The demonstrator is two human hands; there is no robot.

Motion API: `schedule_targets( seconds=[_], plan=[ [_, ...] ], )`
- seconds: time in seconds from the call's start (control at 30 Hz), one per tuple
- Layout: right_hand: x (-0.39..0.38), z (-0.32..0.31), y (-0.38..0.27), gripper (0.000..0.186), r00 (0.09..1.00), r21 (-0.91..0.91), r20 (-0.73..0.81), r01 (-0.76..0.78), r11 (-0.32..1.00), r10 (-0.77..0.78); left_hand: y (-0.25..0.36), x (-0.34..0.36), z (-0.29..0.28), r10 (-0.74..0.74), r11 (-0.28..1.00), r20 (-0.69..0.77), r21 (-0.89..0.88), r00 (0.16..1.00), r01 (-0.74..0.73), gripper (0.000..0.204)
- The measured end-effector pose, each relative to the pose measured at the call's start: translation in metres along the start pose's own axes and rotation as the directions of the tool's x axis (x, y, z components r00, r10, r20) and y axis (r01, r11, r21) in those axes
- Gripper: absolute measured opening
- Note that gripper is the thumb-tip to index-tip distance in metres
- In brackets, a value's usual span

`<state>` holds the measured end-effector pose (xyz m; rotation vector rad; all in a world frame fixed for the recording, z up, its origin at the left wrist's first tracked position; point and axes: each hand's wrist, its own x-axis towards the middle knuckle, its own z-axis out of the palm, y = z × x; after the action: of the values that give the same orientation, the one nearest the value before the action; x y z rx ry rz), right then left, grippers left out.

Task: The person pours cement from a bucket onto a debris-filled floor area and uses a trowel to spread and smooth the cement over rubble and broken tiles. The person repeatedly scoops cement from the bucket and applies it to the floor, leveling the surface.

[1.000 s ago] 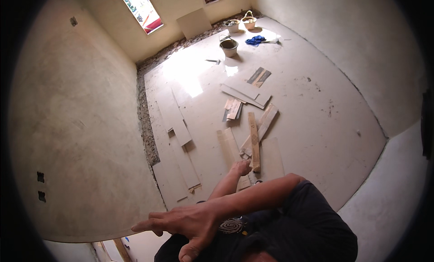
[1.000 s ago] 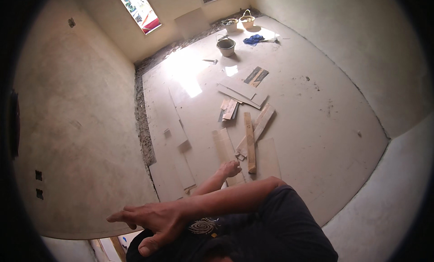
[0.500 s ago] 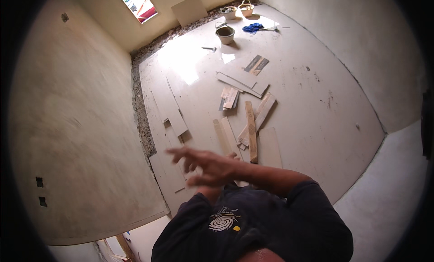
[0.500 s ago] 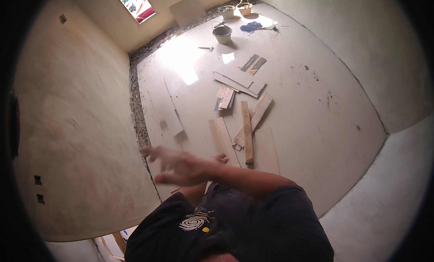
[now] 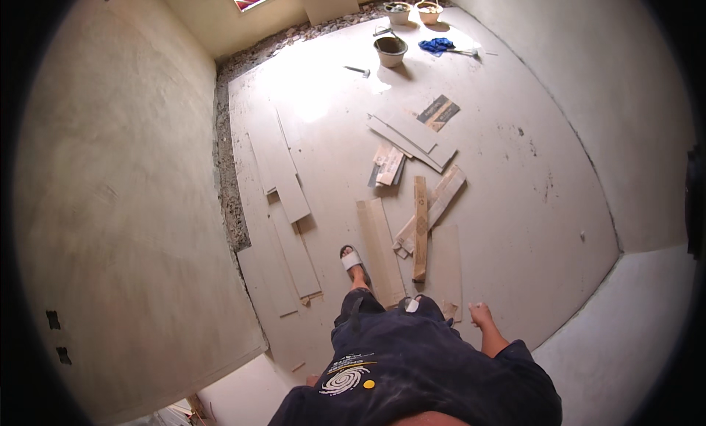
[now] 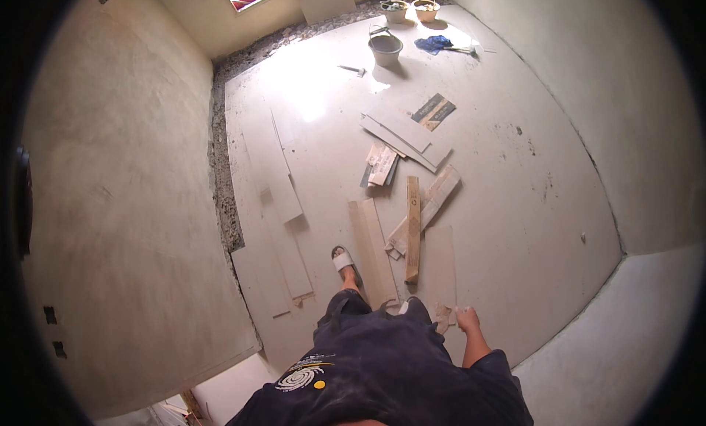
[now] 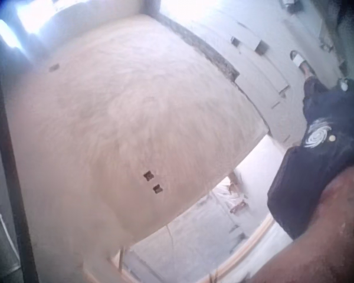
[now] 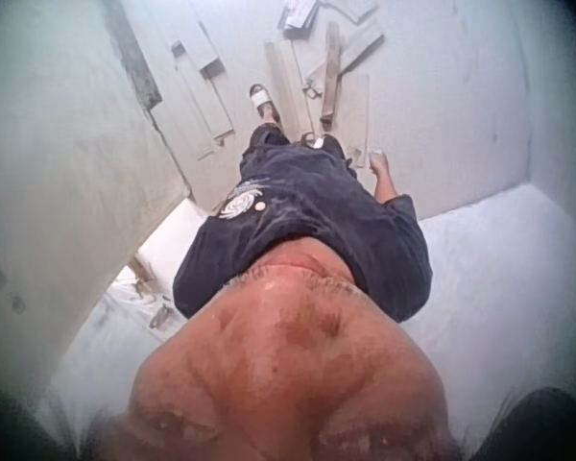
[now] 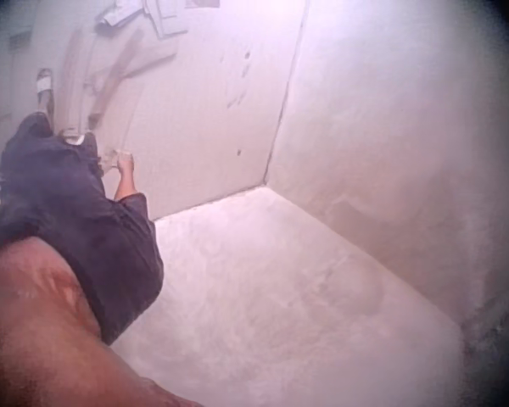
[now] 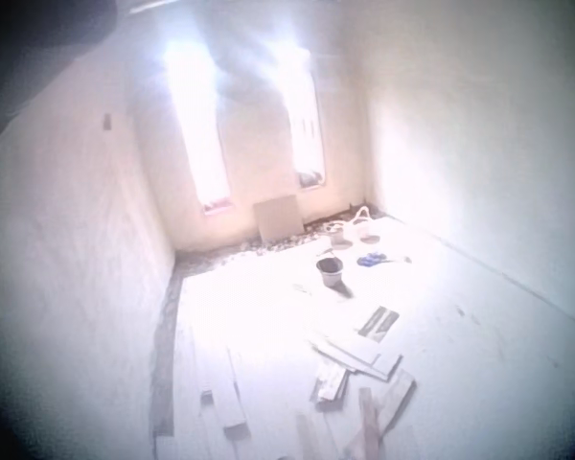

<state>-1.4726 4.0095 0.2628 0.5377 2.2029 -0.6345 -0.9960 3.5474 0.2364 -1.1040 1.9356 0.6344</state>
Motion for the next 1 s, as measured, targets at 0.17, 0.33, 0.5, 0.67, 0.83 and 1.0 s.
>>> schedule_targets(
  seconds=[0.17, 0.33, 0.5, 0.67, 0.83, 1.0],
  plan=[
    [0.018, 0.051, -0.117, 0.047, 0.994, 0.092, 0.111, -0.025, 0.995, 0.015, 0.055, 0.093, -0.095, 0.000, 0.967, -0.120, -0.253, 0.993, -0.030, 0.049],
    [0.030, 0.073, -0.318, 0.039, 0.944, 0.106, -0.033, 0.331, 0.938, -0.329, 0.104, 0.158, -0.359, -0.096, 0.844, -0.468, -0.506, 0.878, -0.177, 0.049],
    [0.015, 0.076, -0.458, 0.048, 0.832, 0.145, -0.063, 0.553, 0.820, -0.551, 0.111, 0.203, -0.524, -0.135, 0.517, -0.739, -0.621, 0.661, -0.589, 0.039],
    [0.038, 0.084, -0.475, 0.043, 0.903, -0.046, 0.012, 0.429, 0.902, -0.429, 0.110, 0.235, -0.487, -0.164, 0.593, -0.541, -0.722, 0.825, -0.356, 0.038],
    [0.093, 0.083, -0.445, 0.048, 0.987, -0.169, 0.158, 0.007, 0.986, 0.020, 0.103, 0.237, -0.362, -0.273, 0.866, -0.114, -0.461, 0.955, 0.193, 0.056],
    [0.166, 0.064, -0.526, 0.060, 0.994, -0.513, 0.105, 0.042, 0.857, 0.014, 0.137, 0.295, -0.399, -0.335, 0.788, 0.025, -0.541, 0.942, 0.295, 0.052]
  ],
)
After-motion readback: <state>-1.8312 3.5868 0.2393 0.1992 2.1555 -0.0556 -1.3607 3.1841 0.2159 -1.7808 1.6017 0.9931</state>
